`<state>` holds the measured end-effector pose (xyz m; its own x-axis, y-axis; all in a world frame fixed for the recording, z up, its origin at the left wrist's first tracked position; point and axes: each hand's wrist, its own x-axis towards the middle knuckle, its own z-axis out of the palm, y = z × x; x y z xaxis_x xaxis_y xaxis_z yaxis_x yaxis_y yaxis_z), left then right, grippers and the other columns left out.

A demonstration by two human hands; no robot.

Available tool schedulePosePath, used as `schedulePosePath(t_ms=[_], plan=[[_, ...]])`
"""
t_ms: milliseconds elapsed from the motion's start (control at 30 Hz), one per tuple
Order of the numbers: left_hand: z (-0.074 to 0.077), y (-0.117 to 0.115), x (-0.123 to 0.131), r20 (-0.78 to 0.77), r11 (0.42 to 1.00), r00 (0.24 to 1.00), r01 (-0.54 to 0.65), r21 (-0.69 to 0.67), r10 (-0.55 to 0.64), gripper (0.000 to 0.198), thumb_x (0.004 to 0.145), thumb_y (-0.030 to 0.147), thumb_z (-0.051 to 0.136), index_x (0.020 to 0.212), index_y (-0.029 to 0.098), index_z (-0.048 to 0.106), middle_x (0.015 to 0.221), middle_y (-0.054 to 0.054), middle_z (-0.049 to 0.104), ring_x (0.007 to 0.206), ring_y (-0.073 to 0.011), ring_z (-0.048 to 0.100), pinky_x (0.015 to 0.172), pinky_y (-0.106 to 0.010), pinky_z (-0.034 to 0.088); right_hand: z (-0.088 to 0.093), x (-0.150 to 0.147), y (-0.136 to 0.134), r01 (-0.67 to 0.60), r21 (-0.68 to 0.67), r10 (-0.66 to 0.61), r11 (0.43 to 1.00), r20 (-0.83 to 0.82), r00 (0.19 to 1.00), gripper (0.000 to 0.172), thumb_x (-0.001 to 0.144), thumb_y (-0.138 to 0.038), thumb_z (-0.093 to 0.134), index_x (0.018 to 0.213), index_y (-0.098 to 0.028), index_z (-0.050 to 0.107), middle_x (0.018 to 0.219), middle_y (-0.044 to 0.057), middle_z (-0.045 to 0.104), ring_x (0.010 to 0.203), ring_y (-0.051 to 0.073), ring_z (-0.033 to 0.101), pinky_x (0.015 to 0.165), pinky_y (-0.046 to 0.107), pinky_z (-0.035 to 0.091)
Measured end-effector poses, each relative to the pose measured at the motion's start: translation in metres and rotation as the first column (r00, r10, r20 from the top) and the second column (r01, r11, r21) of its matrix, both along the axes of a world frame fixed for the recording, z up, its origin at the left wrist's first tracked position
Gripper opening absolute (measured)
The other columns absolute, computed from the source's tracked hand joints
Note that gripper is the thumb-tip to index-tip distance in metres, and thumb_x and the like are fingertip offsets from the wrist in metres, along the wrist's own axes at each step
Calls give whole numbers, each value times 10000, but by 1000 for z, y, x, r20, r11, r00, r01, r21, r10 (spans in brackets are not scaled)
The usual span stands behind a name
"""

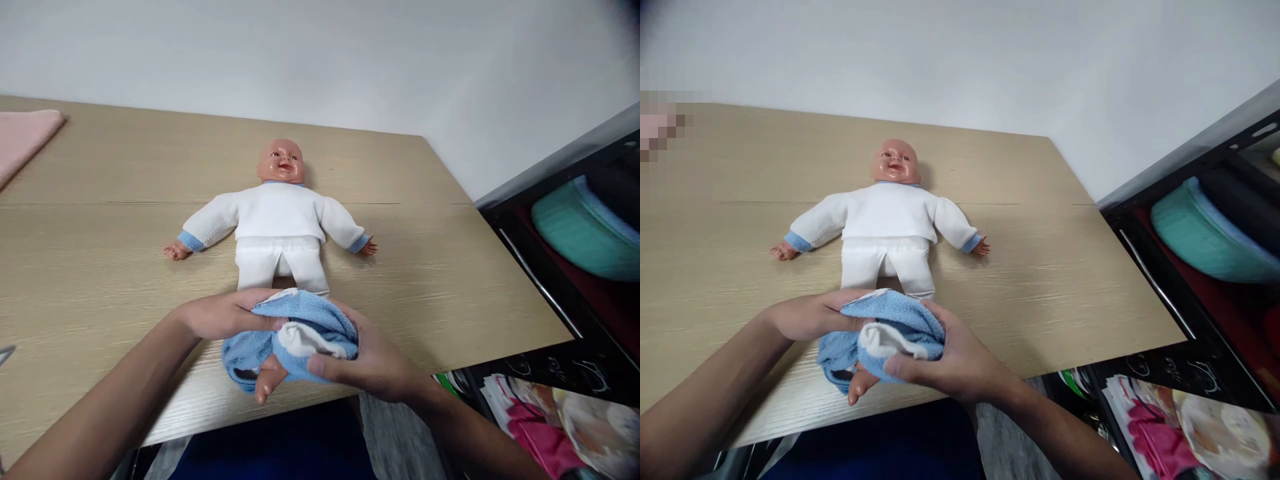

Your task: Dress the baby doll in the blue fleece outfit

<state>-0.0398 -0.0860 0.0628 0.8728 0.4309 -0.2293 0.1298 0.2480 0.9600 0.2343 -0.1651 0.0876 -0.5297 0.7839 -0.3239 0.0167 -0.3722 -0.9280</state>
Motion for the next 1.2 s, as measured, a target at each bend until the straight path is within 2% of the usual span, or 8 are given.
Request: schedulePosePath(t_ms=[167,300,400,600,800,967,1067,1200], plan=[[6,-3,8,-41,997,999,-6,-82,3,540,1011,708,745,1212,207,748,1087,-50,795,948,-212,737,810,-275,604,-10,-4,1,181,43,-185,983,106,977,271,914,-419,795,1101,-248,698,890,-18,639,737,155,581,656,265,534],[23,-14,20,-59,985,994,80,-154,-90,509,982,690,779,1050,187,734,781,-23,752,642,-177,706,614,-265,567,-8,-5,2,186,125,-201,975,125,971,205,931,-343,706,1111,-254,666,915,-16,638,766,167,588,690,287,527],[32,-25,27,-237,982,968,34,-188,-79,488,924,639,852,1096,198,736,825,-42,798,557,-184,729,523,-256,542,3,-2,-1,80,226,-137,971,250,958,142,910,-237,665,1050,-249,646,906,-26,623,817,176,595,749,307,506],[32,-38,39,-401,1000,916,30,2,-26,186,922,376,724,848,232,632,606,27,726,507,-219,759,461,-228,475,21,6,-17,-210,274,-15,939,639,769,133,943,-267,696,927,-245,566,916,-16,660,840,204,605,755,354,418],[24,-42,47,-507,899,840,57,435,192,214,838,345,730,1012,275,628,660,80,728,562,-222,747,567,-293,483,18,5,-35,-321,470,-234,822,793,563,130,910,-252,654,915,-235,525,952,43,621,911,258,576,813,398,369],[15,-51,48,-441,734,833,64,676,334,345,834,248,717,1168,243,633,1073,-38,788,909,-284,785,735,-356,506,15,8,-42,-209,302,-97,930,751,653,115,928,-273,640,905,-248,530,805,-32,616,714,181,531,683,344,342],[13,-55,48,-406,679,836,56,732,369,308,876,186,687,1177,228,638,1111,-64,775,995,-308,774,804,-383,524,9,9,-45,-120,187,-32,975,652,758,70,917,-258,647,929,-252,578,768,-64,615,687,160,540,655,317,383],[10,-59,48,-399,642,825,59,764,399,294,896,143,690,1179,202,637,1107,-81,778,977,-309,773,820,-399,545,-2,4,-56,-9,211,-122,977,597,793,133,862,-238,701,973,-244,626,823,-61,642,740,157,554,697,311,428]])
